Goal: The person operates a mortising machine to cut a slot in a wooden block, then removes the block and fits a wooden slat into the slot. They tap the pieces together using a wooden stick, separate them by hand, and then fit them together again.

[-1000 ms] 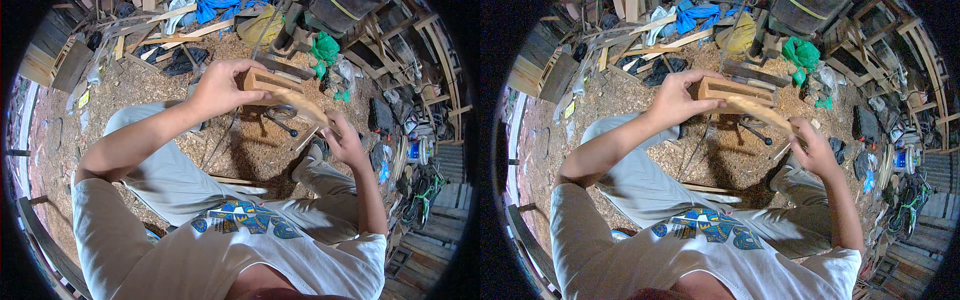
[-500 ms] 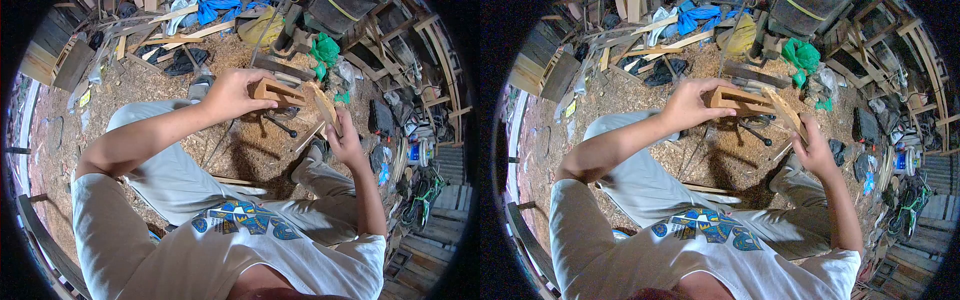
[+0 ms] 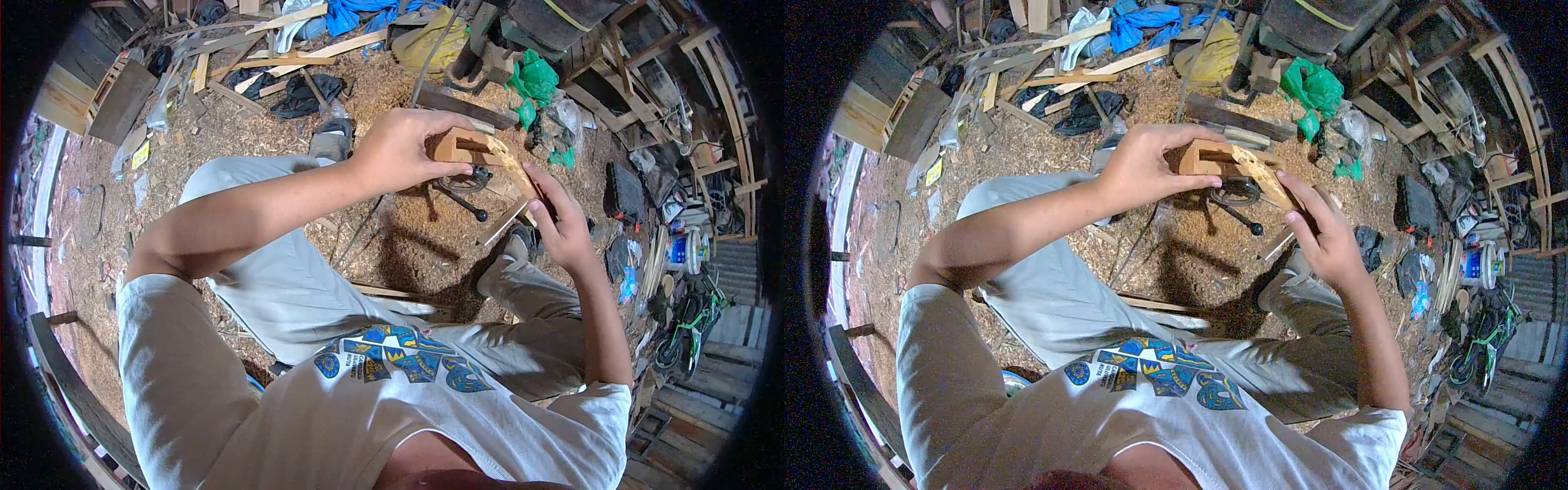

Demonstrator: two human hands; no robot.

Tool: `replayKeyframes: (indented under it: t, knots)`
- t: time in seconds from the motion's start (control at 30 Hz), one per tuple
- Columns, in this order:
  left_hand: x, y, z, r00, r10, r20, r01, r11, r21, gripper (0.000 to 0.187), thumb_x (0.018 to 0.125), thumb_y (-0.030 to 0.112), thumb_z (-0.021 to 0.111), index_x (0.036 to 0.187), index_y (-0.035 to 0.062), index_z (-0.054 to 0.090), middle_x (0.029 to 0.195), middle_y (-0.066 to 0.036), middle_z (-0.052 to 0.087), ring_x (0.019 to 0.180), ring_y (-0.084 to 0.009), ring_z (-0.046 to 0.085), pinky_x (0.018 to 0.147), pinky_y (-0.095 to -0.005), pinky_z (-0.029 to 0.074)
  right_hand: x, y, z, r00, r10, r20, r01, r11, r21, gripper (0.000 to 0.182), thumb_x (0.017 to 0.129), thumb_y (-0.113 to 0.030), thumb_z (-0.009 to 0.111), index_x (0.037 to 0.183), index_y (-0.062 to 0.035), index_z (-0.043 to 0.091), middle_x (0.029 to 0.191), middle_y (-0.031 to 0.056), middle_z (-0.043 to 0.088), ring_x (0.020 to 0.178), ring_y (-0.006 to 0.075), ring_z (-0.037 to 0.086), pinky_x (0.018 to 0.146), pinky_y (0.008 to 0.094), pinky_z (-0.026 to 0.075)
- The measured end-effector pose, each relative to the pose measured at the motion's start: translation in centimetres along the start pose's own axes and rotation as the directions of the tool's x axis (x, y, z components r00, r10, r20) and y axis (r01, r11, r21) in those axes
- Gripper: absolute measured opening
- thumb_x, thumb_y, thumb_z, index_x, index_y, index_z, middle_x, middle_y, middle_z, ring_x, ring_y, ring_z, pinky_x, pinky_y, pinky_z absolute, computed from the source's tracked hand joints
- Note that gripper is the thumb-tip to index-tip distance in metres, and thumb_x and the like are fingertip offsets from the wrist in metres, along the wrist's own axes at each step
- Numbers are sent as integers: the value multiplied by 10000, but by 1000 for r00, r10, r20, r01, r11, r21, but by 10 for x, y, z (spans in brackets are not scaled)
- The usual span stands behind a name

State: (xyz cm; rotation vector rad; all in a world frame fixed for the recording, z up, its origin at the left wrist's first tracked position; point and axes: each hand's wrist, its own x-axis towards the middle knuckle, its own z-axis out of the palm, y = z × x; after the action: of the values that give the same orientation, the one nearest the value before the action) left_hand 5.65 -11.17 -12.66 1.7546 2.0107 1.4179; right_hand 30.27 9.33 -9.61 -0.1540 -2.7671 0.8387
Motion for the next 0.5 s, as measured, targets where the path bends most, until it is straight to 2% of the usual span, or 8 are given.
replayKeyframes:
  t: [0.07,0.13,0.27,0.4,0.47,0.5]
  knots:
    - [1,2,2,1000,25,-1,-25,999,29,522,820,337,903,1245,82,744,1133,-127,785,1022,-282,768,911,-379,596,0,-6,-2,994,104,42,-106,994,35,496,1026,-118,619,1516,-95,545,1364,197,656,1191,378,638,1049,423,487]
    - [0,2,4,997,-6,72,3,999,42,536,819,337,901,1263,85,737,1148,-133,780,1036,-311,761,923,-392,598,0,-3,0,995,90,37,-91,995,38,504,1023,-123,628,1519,-96,543,1385,198,651,1230,371,635,1068,417,482]
    - [-5,-11,19,998,46,47,-50,995,84,560,810,345,904,1274,82,731,1152,-136,778,1041,-319,759,914,-396,604,-2,0,2,997,77,32,-80,990,114,504,1022,-127,630,1518,-98,548,1428,198,641,1309,347,625,1112,400,467]
    - [-9,-17,25,995,88,55,-93,993,78,561,797,340,916,1258,75,738,1163,-148,776,1022,-324,763,884,-399,613,-3,-2,0,994,94,64,-97,994,54,498,1019,-135,637,1510,-96,561,1424,197,642,1298,347,631,1100,403,477]
    - [-13,-20,30,989,126,82,-131,989,63,562,792,339,921,1250,67,740,1161,-156,775,1011,-326,766,876,-397,614,-5,-2,3,987,105,120,-121,983,136,495,1016,-152,650,1501,-91,571,1421,200,642,1298,348,633,1095,408,483]
    - [-14,-21,31,991,118,69,-124,988,89,568,784,330,929,1245,57,741,1157,-163,775,1007,-323,768,876,-391,613,-8,3,7,991,90,99,-99,991,93,482,1017,-167,653,1488,-94,580,1405,198,651,1286,358,641,1089,415,490]
